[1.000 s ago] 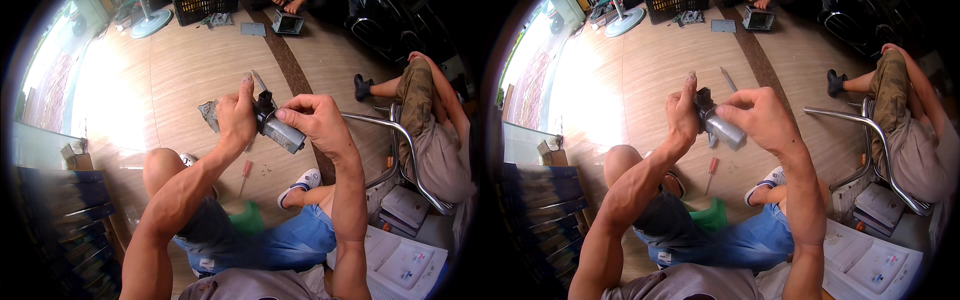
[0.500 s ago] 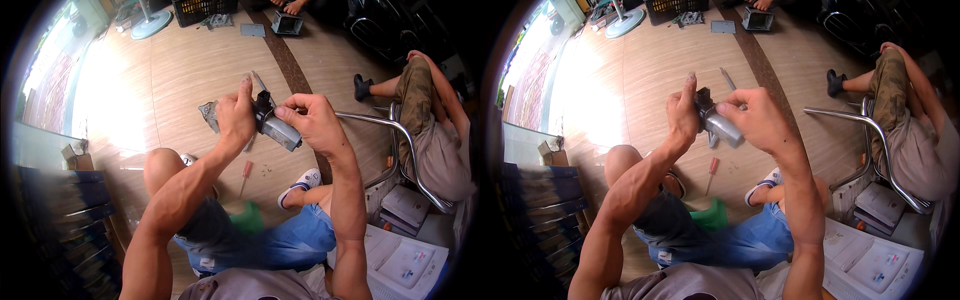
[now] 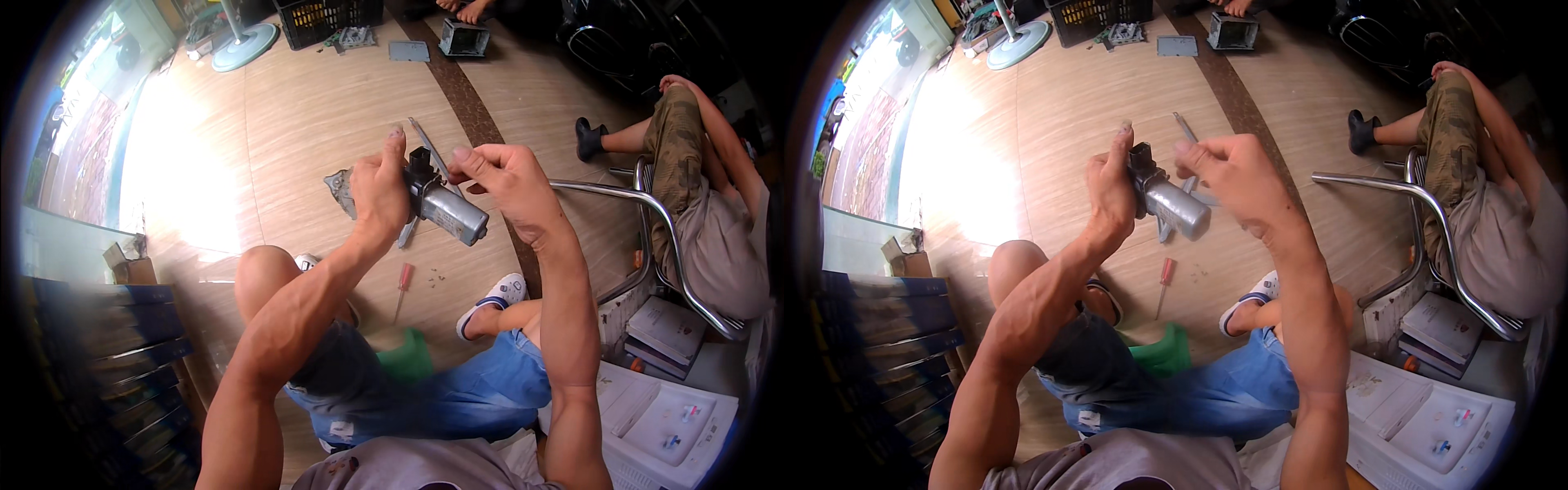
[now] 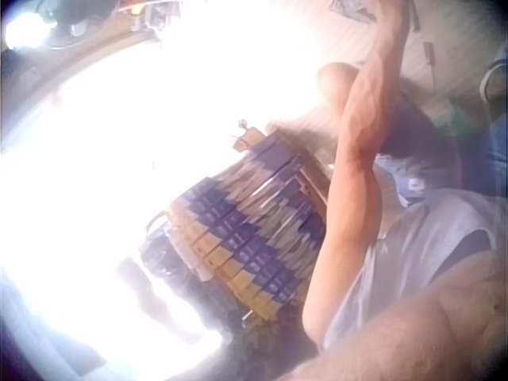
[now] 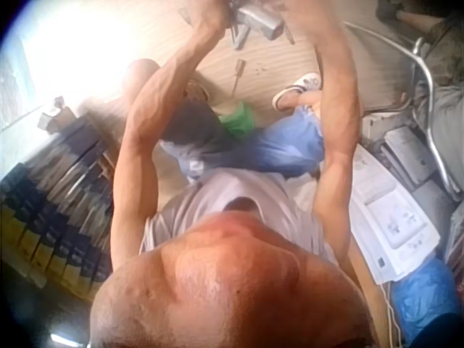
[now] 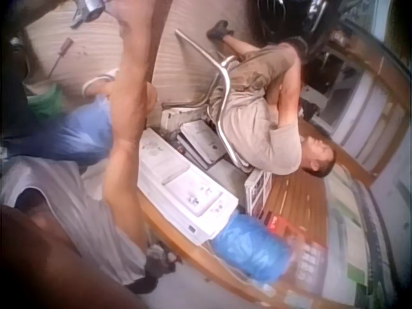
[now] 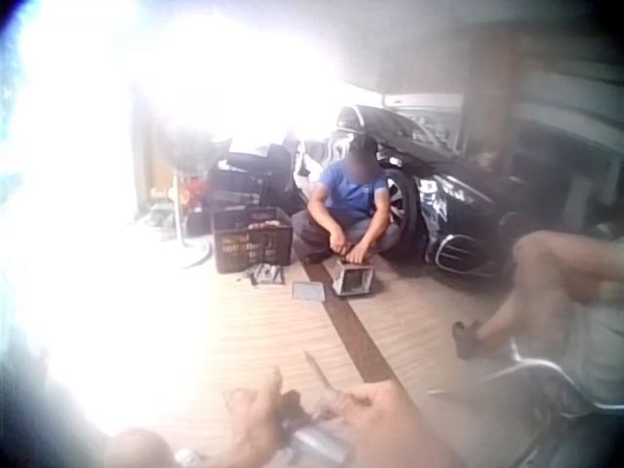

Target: The person sits on the floor and assembles a small electrical component, likely a starter motor. They insert a cylindrical metal part into a black housing, attach a grey rectangular casing, and secure the assembly using a screwdriver.

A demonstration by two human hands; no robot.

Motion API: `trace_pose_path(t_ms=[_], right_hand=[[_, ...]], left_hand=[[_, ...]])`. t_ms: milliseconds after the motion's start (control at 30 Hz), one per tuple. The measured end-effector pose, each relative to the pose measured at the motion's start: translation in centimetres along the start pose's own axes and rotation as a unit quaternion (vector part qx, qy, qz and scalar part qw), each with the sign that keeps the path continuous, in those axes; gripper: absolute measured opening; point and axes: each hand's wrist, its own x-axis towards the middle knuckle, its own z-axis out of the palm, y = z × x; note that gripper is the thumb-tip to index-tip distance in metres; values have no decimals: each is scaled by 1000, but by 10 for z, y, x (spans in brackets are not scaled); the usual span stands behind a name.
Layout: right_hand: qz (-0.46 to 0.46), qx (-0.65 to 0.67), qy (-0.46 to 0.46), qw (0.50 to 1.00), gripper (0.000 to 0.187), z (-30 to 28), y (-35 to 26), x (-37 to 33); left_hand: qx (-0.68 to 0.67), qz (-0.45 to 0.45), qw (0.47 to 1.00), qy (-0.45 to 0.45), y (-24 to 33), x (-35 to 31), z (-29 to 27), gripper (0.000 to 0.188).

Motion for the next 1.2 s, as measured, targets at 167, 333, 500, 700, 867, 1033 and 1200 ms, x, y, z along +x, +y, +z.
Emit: trace_pose_path(t_ms=[167, 333, 500, 700, 867, 1033, 1200], right_hand=[[90, 26, 67, 993, 31, -18, 60, 32], [223, -102, 85, 966, 29, -25, 202, 63], [339, -333, 165, 864, 27, 2, 386, -7], [354, -228, 186, 888, 28, 117, 463, -97], [349, -173, 204, 898, 36, 144, 465, -107], [334, -206, 144, 909, 40, 156, 444, -86], [271, -284, 205, 896, 28, 143, 466, -93]], left_hand=[[-97, 10, 995, -31, -11, 11, 0, 64], [-206, -41, 975, -71, 31, 22, -23, 37], [-260, -41, 964, -46, 31, 44, -53, 32], [-193, -39, 980, 7, 26, 42, -97, 29], [-193, -42, 980, -37, 15, 40, -100, 35], [-270, -46, 946, -171, 16, 44, -97, 37], [-240, -73, 962, -109, 4, 49, -70, 35]])
